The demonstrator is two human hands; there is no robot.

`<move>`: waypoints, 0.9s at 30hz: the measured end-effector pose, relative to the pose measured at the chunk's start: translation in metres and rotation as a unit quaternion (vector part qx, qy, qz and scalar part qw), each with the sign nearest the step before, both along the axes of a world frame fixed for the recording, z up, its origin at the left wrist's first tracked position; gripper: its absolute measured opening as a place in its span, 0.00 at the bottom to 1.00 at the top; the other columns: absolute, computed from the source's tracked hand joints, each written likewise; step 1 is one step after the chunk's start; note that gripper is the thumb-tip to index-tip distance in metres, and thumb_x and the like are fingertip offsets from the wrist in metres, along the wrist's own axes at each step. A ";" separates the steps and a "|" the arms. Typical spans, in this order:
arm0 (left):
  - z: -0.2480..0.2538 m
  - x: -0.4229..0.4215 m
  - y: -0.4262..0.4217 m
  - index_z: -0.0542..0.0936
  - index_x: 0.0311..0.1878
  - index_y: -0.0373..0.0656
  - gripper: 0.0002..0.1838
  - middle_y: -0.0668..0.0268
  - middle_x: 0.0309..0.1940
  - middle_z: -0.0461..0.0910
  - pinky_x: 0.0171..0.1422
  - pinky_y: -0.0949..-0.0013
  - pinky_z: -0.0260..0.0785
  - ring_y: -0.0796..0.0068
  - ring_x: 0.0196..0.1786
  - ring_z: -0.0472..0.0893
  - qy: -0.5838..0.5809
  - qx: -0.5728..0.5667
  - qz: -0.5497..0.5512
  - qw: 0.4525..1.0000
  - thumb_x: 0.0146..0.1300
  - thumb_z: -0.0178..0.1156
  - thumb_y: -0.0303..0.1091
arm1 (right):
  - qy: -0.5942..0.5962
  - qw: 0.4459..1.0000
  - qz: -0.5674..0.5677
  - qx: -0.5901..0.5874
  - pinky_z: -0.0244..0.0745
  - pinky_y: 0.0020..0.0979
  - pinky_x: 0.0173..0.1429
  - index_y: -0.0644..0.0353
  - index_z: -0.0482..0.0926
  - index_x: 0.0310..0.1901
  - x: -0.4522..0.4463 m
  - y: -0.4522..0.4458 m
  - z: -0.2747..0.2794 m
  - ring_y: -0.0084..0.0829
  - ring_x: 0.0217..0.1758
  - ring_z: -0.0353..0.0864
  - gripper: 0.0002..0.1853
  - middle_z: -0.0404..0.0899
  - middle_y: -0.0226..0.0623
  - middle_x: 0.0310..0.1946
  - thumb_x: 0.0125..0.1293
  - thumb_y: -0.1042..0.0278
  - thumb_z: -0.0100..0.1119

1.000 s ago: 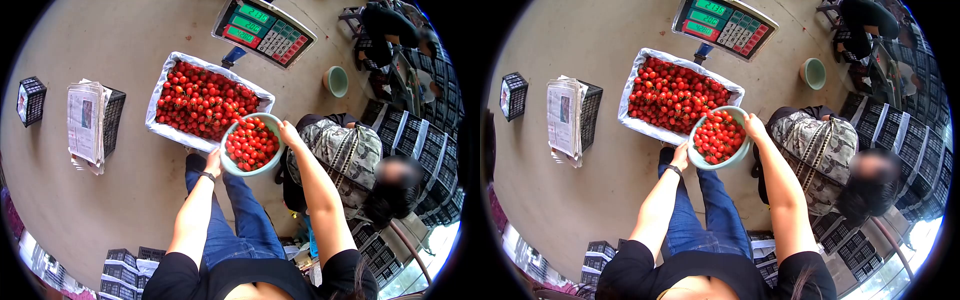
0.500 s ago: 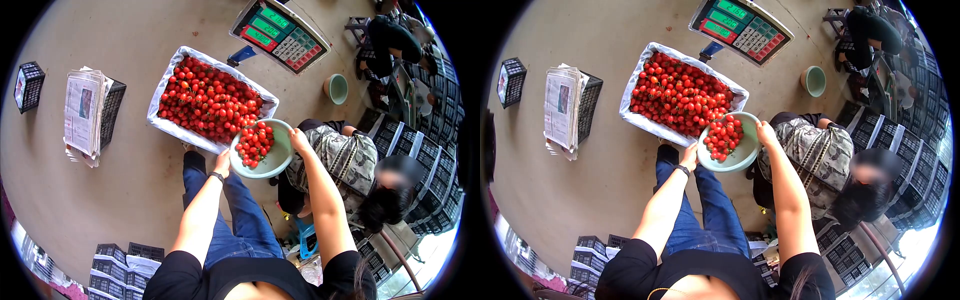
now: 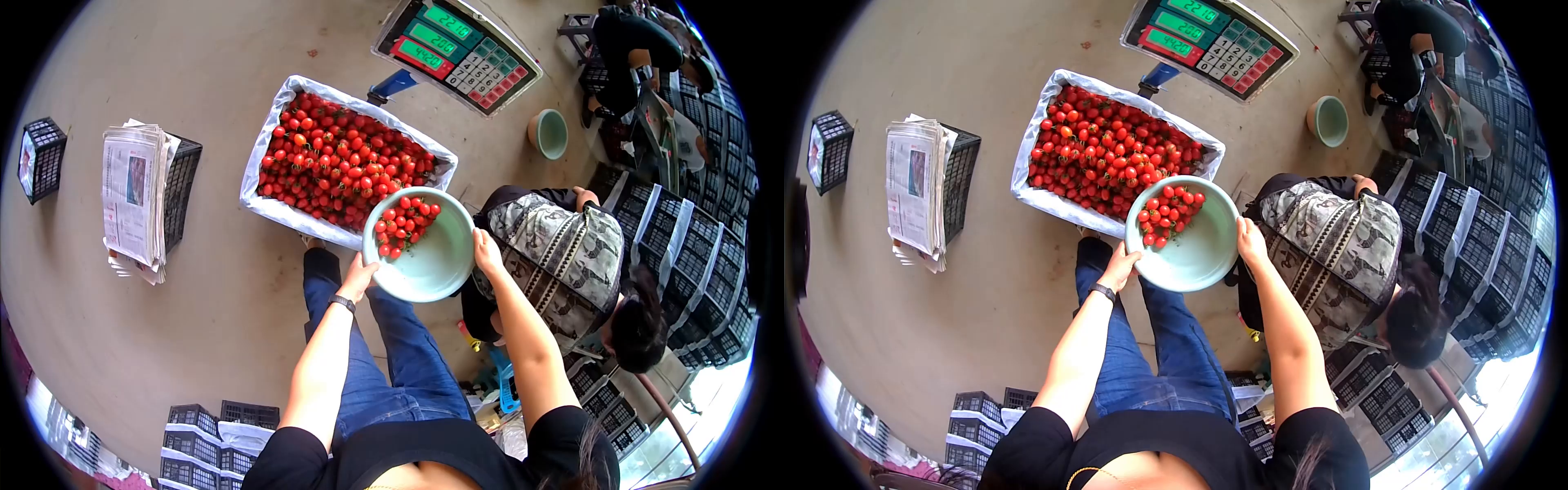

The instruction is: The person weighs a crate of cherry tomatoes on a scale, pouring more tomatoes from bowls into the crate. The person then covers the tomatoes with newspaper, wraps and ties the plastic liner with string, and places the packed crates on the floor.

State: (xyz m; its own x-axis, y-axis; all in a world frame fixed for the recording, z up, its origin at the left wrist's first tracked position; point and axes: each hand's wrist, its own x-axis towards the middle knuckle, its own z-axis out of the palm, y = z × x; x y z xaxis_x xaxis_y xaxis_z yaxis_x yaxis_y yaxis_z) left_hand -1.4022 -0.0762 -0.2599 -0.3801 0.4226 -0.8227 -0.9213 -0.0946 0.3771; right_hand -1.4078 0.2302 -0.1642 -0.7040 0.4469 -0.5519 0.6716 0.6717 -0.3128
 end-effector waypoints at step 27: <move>0.033 0.003 -0.077 0.66 0.54 0.36 0.21 0.63 0.46 0.74 0.55 0.73 0.62 0.76 0.49 0.72 -0.034 -0.055 -0.030 0.997 0.55 0.54 0.23 | 0.047 0.897 0.389 0.206 0.66 0.33 0.41 0.56 0.74 0.34 -0.194 -0.111 -0.154 0.32 0.41 0.73 0.07 0.73 0.34 0.32 0.53 0.66 0.51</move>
